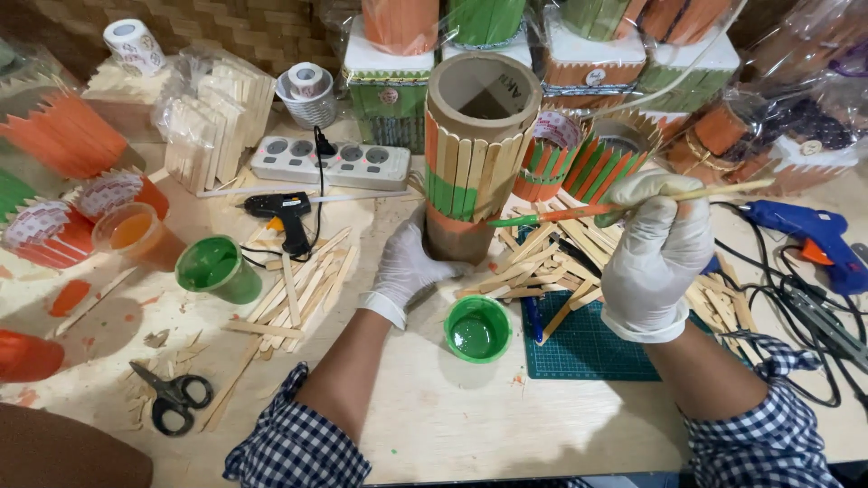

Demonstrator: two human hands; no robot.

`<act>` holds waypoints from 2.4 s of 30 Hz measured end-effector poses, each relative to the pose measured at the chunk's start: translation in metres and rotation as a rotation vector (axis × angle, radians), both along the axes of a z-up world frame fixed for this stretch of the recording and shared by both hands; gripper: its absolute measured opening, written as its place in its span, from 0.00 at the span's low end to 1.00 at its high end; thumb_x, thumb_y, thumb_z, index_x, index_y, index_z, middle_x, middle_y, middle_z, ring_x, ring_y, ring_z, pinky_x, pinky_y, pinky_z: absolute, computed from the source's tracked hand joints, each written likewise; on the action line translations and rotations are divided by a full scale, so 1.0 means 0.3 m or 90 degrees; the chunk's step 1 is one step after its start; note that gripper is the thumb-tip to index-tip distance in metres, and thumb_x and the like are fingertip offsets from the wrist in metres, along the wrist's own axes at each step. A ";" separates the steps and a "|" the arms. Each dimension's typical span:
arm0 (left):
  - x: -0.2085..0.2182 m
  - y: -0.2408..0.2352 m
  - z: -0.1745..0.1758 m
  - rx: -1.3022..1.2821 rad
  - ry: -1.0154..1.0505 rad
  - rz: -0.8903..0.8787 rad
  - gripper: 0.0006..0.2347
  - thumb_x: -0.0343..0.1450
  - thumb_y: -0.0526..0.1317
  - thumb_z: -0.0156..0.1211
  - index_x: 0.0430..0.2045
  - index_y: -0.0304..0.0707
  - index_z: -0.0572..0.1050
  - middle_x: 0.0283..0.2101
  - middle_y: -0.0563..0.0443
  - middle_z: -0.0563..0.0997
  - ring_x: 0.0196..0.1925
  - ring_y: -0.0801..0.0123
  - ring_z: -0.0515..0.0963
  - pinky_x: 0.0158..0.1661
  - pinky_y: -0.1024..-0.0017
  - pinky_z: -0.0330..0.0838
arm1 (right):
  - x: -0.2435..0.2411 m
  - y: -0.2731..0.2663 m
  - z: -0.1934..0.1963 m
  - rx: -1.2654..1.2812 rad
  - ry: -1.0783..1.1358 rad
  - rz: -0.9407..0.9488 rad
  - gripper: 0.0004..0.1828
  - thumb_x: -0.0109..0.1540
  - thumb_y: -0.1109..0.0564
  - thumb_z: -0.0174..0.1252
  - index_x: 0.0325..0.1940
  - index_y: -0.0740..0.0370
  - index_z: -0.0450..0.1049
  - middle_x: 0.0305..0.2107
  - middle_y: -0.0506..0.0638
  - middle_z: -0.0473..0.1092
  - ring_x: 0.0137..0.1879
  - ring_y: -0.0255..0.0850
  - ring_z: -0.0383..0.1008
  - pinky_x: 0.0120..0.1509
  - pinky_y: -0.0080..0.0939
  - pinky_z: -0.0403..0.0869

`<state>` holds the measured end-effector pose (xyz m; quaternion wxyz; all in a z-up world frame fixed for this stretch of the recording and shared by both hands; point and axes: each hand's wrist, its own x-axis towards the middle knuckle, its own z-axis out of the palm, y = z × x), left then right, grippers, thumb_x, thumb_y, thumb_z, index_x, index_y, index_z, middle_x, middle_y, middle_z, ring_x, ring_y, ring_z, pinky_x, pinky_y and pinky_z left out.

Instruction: A person is painting a green band around a cylindrical container made of popsicle sticks.

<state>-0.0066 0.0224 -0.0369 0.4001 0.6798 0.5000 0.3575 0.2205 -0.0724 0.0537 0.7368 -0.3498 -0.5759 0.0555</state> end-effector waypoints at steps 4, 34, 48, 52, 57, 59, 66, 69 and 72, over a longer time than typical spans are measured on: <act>0.000 -0.004 0.011 -0.016 0.009 0.008 0.47 0.44 0.48 0.81 0.62 0.50 0.66 0.59 0.52 0.80 0.62 0.57 0.77 0.58 0.62 0.75 | -0.013 0.016 -0.007 0.037 -0.060 -0.029 0.12 0.79 0.52 0.39 0.49 0.63 0.61 0.35 0.56 0.64 0.39 0.44 0.68 0.35 0.36 0.71; 0.010 -0.008 0.015 -0.070 0.054 0.044 0.43 0.45 0.50 0.82 0.58 0.53 0.70 0.57 0.49 0.78 0.66 0.56 0.73 0.69 0.58 0.66 | -0.012 0.079 -0.053 0.179 -0.187 -0.055 0.20 0.76 0.55 0.43 0.35 0.70 0.68 0.23 0.57 0.71 0.26 0.47 0.71 0.40 0.44 0.74; 0.008 -0.022 0.025 0.024 -0.050 0.001 0.45 0.45 0.48 0.81 0.61 0.45 0.68 0.58 0.49 0.81 0.62 0.58 0.79 0.61 0.65 0.75 | -0.029 0.059 -0.060 0.198 -0.095 -0.071 0.08 0.77 0.57 0.41 0.46 0.62 0.61 0.28 0.57 0.64 0.35 0.49 0.67 0.40 0.45 0.70; 0.015 -0.018 0.014 -0.025 -0.014 0.027 0.45 0.44 0.48 0.82 0.60 0.50 0.69 0.58 0.50 0.79 0.64 0.58 0.75 0.65 0.62 0.70 | -0.023 0.069 -0.054 0.198 -0.135 -0.068 0.14 0.76 0.56 0.43 0.41 0.68 0.64 0.26 0.58 0.68 0.32 0.49 0.69 0.41 0.47 0.72; 0.031 -0.033 0.052 -0.060 0.028 0.046 0.43 0.46 0.51 0.82 0.59 0.55 0.70 0.58 0.52 0.78 0.66 0.61 0.73 0.69 0.60 0.66 | -0.013 0.094 -0.063 0.227 -0.189 -0.080 0.18 0.74 0.57 0.46 0.35 0.72 0.69 0.24 0.59 0.72 0.28 0.50 0.72 0.40 0.48 0.75; 0.037 -0.032 0.049 -0.062 0.019 0.050 0.43 0.45 0.50 0.82 0.59 0.55 0.70 0.58 0.52 0.79 0.66 0.60 0.73 0.69 0.60 0.66 | -0.010 0.096 -0.061 0.242 -0.198 -0.088 0.18 0.74 0.58 0.46 0.35 0.73 0.70 0.23 0.60 0.73 0.27 0.50 0.72 0.41 0.49 0.75; 0.034 -0.026 0.030 -0.045 0.022 0.044 0.44 0.45 0.50 0.82 0.61 0.54 0.69 0.57 0.49 0.78 0.66 0.57 0.73 0.69 0.59 0.66 | -0.003 0.058 -0.055 0.326 -0.171 -0.108 0.17 0.75 0.60 0.42 0.37 0.74 0.68 0.25 0.62 0.70 0.30 0.57 0.72 0.42 0.54 0.73; 0.024 -0.026 0.038 -0.039 0.036 0.047 0.45 0.45 0.51 0.82 0.62 0.54 0.68 0.58 0.48 0.78 0.66 0.58 0.73 0.69 0.59 0.66 | -0.012 0.057 -0.051 0.314 -0.181 -0.107 0.17 0.74 0.61 0.43 0.35 0.74 0.68 0.23 0.62 0.70 0.29 0.57 0.72 0.40 0.55 0.73; 0.031 -0.021 0.027 -0.045 0.024 0.040 0.45 0.45 0.50 0.82 0.61 0.53 0.69 0.57 0.47 0.78 0.66 0.56 0.73 0.69 0.59 0.66 | -0.025 0.063 -0.048 0.263 -0.226 -0.116 0.18 0.74 0.59 0.45 0.33 0.72 0.71 0.22 0.59 0.72 0.29 0.54 0.72 0.41 0.52 0.74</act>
